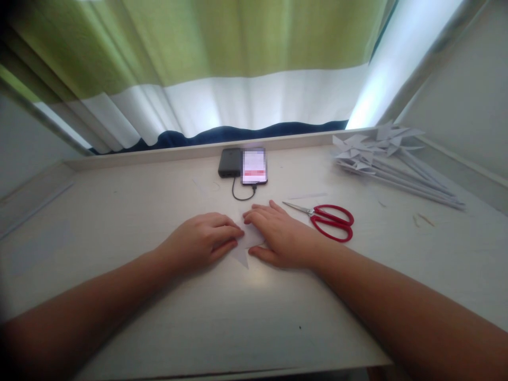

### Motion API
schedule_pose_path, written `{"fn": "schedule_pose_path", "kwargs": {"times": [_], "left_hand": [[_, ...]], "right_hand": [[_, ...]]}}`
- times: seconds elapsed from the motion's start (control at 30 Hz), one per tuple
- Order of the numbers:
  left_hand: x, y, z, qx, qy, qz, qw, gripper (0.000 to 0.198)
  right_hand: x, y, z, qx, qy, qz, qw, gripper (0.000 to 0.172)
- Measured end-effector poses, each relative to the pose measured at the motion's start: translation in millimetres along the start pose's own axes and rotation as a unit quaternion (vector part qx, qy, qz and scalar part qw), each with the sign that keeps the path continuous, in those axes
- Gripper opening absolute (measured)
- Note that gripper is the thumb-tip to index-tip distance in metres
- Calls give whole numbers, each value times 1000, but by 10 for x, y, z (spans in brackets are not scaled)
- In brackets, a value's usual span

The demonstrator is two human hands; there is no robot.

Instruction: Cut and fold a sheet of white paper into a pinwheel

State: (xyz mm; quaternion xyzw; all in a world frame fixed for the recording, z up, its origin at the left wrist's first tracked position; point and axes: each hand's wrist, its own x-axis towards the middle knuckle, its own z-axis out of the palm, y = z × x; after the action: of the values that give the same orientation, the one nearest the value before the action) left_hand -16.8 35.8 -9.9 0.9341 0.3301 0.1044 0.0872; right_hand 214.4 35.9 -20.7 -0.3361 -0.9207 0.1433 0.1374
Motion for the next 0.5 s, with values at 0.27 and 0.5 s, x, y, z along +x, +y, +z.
{"fn": "schedule_pose_path", "kwargs": {"times": [0.27, 0.5], "left_hand": [[-1, 19, -8, -5, -1, -1, 1000, 24], [-11, 54, -10, 30, -8, 2, 1000, 25]], "right_hand": [[16, 36, -11, -49, 45, 62, 996, 52], [42, 26, -88, -85, 49, 96, 990, 39]]}}
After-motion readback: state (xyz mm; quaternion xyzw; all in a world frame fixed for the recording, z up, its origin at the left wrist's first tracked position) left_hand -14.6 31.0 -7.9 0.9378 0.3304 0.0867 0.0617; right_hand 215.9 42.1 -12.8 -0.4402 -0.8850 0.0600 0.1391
